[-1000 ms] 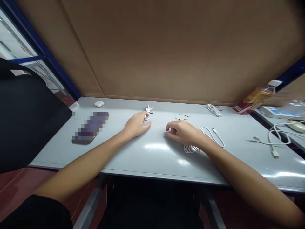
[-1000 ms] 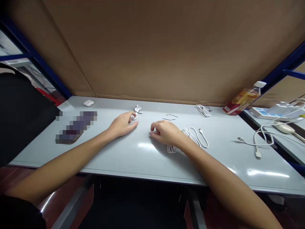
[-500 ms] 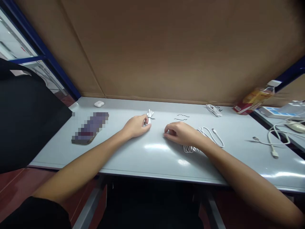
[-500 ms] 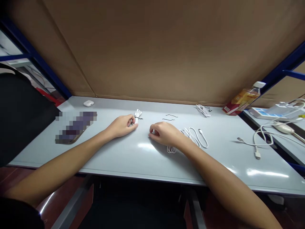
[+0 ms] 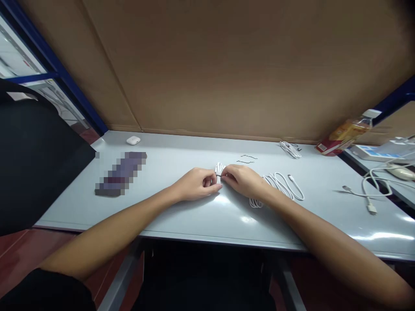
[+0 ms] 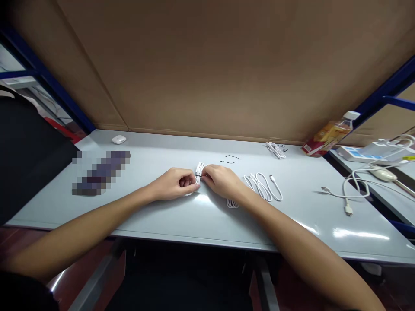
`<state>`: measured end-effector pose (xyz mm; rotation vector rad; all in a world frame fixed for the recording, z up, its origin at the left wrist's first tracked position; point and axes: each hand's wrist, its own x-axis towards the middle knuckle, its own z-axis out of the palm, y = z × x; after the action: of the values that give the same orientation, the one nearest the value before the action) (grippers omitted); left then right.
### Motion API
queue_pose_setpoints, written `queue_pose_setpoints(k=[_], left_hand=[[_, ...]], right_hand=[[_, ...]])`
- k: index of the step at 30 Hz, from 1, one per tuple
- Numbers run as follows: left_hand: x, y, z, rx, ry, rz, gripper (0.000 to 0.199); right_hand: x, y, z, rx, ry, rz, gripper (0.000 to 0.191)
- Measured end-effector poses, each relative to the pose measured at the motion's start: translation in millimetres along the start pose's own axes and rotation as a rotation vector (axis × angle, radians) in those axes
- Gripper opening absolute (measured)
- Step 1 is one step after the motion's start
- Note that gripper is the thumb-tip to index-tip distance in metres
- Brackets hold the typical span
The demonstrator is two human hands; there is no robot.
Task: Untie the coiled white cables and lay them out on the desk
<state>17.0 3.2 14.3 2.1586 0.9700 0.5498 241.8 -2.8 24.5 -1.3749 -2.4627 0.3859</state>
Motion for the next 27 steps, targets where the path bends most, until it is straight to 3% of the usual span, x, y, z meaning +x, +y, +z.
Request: queue_pose_setpoints(k=[5, 8, 11, 15, 17, 19, 21, 23, 25, 27], left_hand=[[3.1, -8.2, -1.9, -0.18, 0.155, -0.099, 0.039], [4.6, -12.9, -2.8, -0.239, 0.184, -0.066, 0.041], [5.4, -12.8, -2.5, -0.228, 0.197, 0.034, 0.02], [4.5, -5.8, 0.2, -0.155, 0.372, 0.186, 0.009], [3.8, -2.2, 2.0, -0.138, 0.474, 0.239, 0.016], [3.6, -0.1, 3.4, -0.225, 0.526, 0.172, 0.03], [4.5, 0.2, 3.5, -0.397, 0.46, 0.009, 0.033], [5.9, -0.8, 2.3, -0.558, 0.307, -0.115, 0.033], [6.6, -2.2, 0.4, -0.619, 0.193, -0.123, 0.041], [6.2, -2.7, -1.5, -0.575, 0.171, -0.046, 0.039]], right_hand=[[0.4, -0.6, 3.3, 0.116, 0.17, -0.069, 0.018], [-0.7, -6.0, 4.6, 0.278, 0.196, -0.06, 0.02], [-2.6, -12.5, 2.1, 0.518, 0.062, 0.009, 0.024], [-4.9, -16.7, -7.4, 0.857, -0.271, 0.101, 0.035], [-5.5, -17.6, -11.3, 0.928, -0.333, 0.123, 0.039], [-5.7, -18.5, -12.3, 0.94, -0.327, 0.128, 0.038], [-5.5, -19.6, -10.0, 0.885, -0.246, 0.126, 0.033], [-4.9, -20.5, -5.8, 0.741, -0.093, 0.105, 0.028], [-4.1, -20.9, -2.1, 0.582, 0.065, 0.071, 0.024], [-3.6, -20.9, -0.9, 0.523, 0.132, 0.069, 0.023]])
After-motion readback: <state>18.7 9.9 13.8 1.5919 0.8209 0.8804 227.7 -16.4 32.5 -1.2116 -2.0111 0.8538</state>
